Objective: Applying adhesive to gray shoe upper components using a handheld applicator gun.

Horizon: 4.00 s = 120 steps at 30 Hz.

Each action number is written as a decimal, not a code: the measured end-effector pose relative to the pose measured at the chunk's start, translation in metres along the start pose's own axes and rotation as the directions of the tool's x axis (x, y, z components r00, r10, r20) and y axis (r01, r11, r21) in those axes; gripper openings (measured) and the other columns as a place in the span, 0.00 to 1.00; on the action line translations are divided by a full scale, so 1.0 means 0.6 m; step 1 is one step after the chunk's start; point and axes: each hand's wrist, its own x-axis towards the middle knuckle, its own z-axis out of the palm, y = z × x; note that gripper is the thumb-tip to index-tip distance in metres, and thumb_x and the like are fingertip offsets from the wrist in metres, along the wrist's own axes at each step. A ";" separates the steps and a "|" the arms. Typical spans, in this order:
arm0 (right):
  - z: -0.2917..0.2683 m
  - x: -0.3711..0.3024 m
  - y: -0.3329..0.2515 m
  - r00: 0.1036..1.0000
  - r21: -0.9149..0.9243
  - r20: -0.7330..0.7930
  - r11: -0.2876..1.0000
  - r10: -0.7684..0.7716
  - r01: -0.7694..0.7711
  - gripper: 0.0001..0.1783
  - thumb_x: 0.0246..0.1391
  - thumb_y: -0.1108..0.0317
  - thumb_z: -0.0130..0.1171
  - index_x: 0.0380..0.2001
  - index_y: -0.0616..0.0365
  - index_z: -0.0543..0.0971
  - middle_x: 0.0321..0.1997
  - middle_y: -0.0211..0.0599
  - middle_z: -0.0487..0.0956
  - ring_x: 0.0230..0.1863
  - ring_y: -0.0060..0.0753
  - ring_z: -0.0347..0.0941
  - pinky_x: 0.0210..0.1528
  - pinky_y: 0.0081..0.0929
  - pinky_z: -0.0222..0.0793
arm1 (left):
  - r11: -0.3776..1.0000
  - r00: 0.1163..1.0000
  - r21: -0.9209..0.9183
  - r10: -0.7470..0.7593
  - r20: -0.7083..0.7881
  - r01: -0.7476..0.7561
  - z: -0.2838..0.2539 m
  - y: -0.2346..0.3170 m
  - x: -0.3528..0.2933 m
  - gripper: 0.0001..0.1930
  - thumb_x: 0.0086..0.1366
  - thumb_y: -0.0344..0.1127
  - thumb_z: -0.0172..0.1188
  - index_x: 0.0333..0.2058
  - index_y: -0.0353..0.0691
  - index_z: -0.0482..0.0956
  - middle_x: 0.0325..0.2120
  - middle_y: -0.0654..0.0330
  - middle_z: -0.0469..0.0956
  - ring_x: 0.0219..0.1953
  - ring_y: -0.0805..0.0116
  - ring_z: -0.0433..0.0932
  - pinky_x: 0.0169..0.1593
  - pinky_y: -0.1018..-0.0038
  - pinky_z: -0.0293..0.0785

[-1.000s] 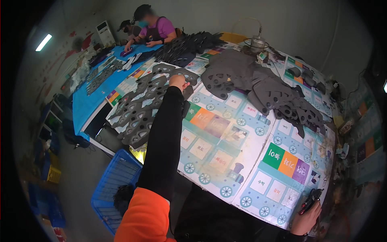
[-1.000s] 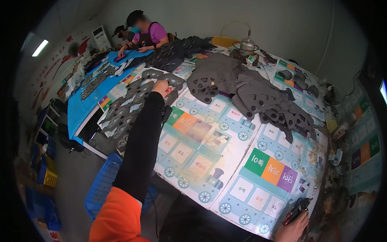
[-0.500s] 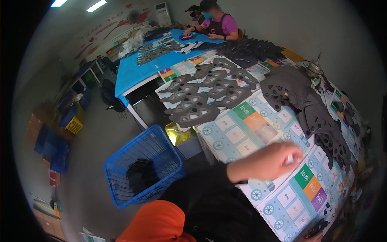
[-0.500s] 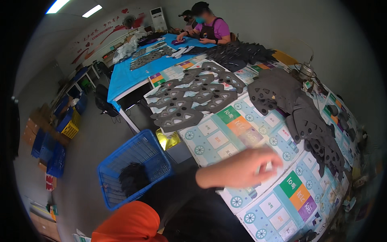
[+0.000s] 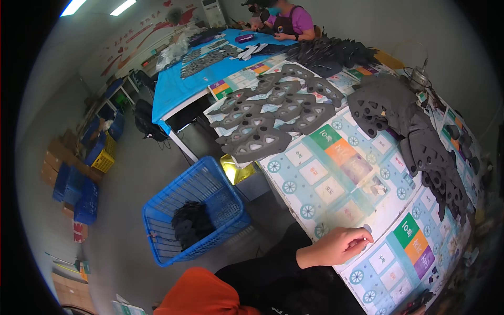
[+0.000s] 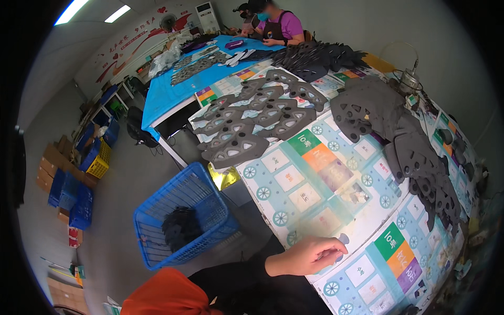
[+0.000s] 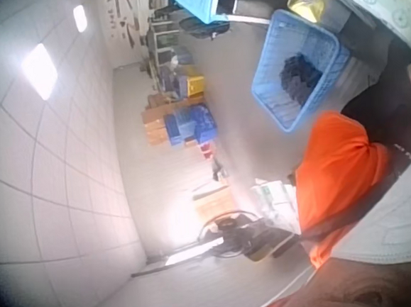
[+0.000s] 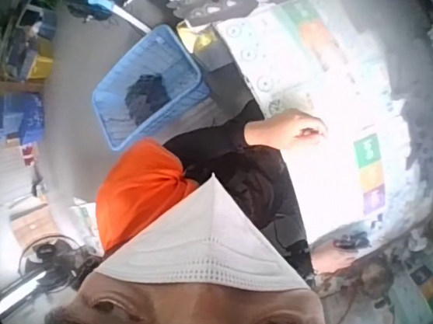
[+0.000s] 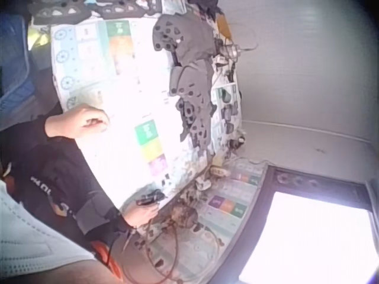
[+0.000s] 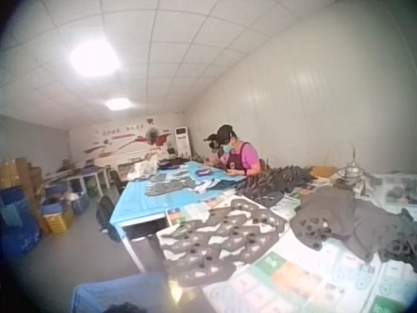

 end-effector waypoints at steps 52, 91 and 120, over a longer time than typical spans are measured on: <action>0.003 0.002 -0.004 1.000 0.040 -0.014 0.999 0.003 -0.002 0.21 0.63 0.58 0.60 0.48 0.66 0.77 0.39 0.56 0.80 0.41 0.63 0.78 0.43 0.53 0.74 | 0.845 0.495 -0.527 -0.420 -0.760 -0.092 -0.478 -0.078 -0.146 0.18 0.77 0.31 0.51 0.56 0.20 0.73 0.53 0.37 0.80 0.56 0.45 0.83 0.62 0.61 0.82; 0.001 0.004 -0.005 1.000 0.062 -0.011 0.998 -0.016 0.016 0.19 0.64 0.59 0.60 0.45 0.67 0.76 0.39 0.59 0.79 0.41 0.64 0.77 0.44 0.53 0.74 | 0.843 0.536 -0.511 -0.357 -0.765 -0.169 -0.529 -0.124 -0.160 0.17 0.71 0.19 0.52 0.58 0.26 0.71 0.56 0.43 0.79 0.57 0.42 0.82 0.61 0.63 0.83; 0.013 -0.004 0.000 1.000 0.047 0.011 0.999 0.002 -0.002 0.25 0.61 0.59 0.63 0.53 0.69 0.78 0.47 0.59 0.82 0.48 0.61 0.79 0.52 0.49 0.75 | 0.940 0.277 -0.295 -0.241 -0.930 -0.172 -1.046 -0.171 -0.322 0.18 0.71 0.16 0.48 0.57 0.22 0.57 0.53 0.34 0.73 0.54 0.34 0.82 0.58 0.62 0.87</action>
